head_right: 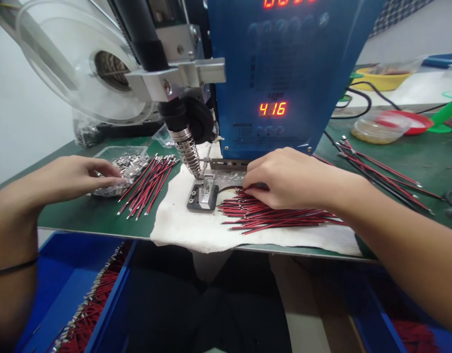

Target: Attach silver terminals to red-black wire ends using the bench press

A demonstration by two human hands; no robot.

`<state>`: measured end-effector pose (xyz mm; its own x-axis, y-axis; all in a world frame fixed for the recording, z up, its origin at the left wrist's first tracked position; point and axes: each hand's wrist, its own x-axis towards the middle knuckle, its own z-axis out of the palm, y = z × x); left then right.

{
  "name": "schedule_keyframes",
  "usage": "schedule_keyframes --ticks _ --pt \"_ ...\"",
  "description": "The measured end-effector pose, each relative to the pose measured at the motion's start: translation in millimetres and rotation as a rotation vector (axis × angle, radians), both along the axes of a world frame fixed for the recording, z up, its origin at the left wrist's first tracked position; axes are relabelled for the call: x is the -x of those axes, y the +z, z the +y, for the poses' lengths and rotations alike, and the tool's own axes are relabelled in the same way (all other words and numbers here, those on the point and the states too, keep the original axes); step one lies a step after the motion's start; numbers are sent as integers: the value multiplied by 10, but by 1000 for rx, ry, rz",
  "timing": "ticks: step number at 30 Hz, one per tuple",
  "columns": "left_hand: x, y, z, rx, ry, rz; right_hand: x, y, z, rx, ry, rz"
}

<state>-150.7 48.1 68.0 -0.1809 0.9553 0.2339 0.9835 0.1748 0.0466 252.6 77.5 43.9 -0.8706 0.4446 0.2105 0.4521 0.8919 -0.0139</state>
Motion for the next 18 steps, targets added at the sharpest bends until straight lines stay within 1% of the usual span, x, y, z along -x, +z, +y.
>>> schedule_keyframes --ticks 1,3,5,7,9,11,14,16,18 --pt "-111 12 -58 -73 -11 -3 -3 0 -1 -3 2 6" --pt "-334 43 -162 -124 -44 -34 -4 6 -5 -2 8 16" --pt "-498 87 -234 -80 -78 -77 -1 16 -12 3 13 29" --pt "-542 142 -268 10 -108 -115 4 27 -19 4 16 45" --pt "-456 201 -263 111 -130 -140 7 31 -22 0 24 63" --pt "-284 247 -225 209 -137 -146 5 28 -19 0 40 75" --pt "-12 256 -131 360 -106 -108 1 15 -9 -21 40 103" --pt "131 216 -67 363 -64 -95 9 7 -10 -52 16 127" --pt "266 156 -9 354 -66 -99 32 0 -22 -56 -3 158"
